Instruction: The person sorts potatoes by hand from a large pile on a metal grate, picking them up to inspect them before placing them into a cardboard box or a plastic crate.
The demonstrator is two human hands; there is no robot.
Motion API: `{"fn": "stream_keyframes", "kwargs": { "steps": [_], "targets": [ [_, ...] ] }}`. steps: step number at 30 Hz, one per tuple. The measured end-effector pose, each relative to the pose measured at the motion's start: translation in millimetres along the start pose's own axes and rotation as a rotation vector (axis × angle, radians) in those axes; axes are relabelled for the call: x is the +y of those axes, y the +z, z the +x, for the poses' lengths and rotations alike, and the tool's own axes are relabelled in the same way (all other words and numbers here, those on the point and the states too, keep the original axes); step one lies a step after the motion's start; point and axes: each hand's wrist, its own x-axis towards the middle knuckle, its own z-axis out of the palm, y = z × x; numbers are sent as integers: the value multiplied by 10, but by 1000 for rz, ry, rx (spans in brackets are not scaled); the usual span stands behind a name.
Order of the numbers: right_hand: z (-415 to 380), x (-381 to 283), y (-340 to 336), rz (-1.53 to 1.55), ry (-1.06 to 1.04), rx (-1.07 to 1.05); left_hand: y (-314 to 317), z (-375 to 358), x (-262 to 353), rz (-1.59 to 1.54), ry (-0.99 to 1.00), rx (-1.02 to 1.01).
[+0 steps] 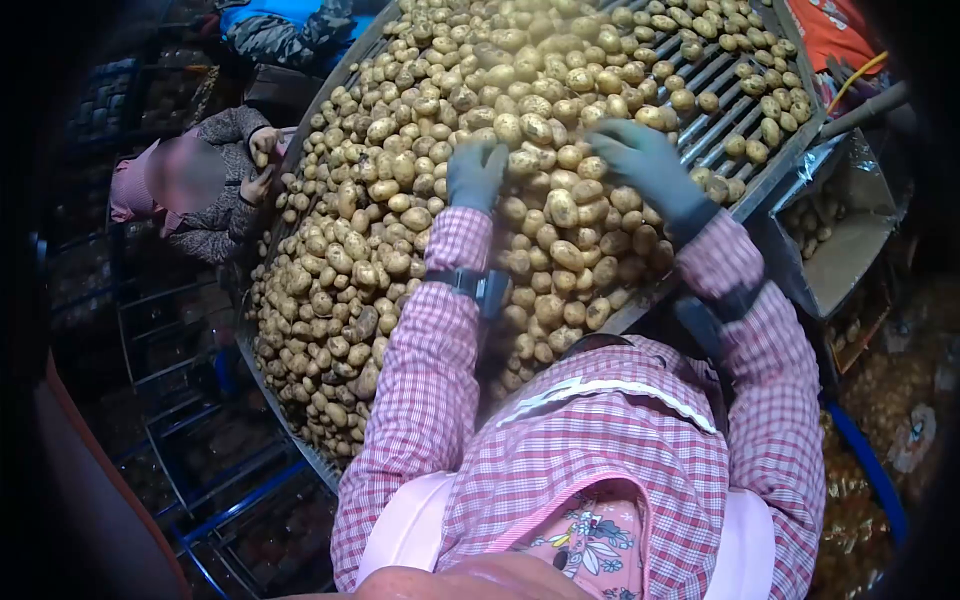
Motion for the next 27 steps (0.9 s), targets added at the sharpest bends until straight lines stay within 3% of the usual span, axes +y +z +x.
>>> {"fn": "stream_keyframes", "kwargs": {
  "steps": [1,2,3,4,7,8,11,16,17,18,20,22,23,26,27],
  "targets": [
    [251,-116,241,-290,-93,-15,-41,-89,-19,-51,-15,9],
    [607,-8,397,-557,-361,-31,-101,-212,-89,-70,3,-29],
    [782,-123,639,-551,-251,-61,-185,-319,-182,-89,26,-60],
    [1116,-2,799,-751,-439,-44,-284,-367,-266,-105,53,-91],
    [1605,-58,1230,-1341,-149,-185,-705,-397,-433,-66,-150,-395],
    [1677,-38,1326,-1478,-100,-261,-798,-359,-477,-101,-150,-313],
    [1875,452,1370,-1591,-274,-265,-798,-233,-739,-331,-165,-116],
    [1282,175,1259,-1508,-80,-477,-436,299,-536,-349,179,-107],
    [1190,63,1204,-1452,-18,-466,-284,432,-497,-372,262,-131],
    [1150,67,1116,-1281,-1,-343,-86,536,-544,-147,374,-117],
    [1112,208,781,-496,148,-248,-90,575,-332,125,250,-222],
    [942,201,537,279,251,-240,-108,584,-291,204,274,-299],
    [806,176,437,511,280,-342,-143,596,-288,249,286,-332],
    [530,166,425,645,335,-252,-232,620,-193,330,290,-374],
    [531,246,378,585,339,-167,-142,597,-206,362,337,-257]
  ]
}}
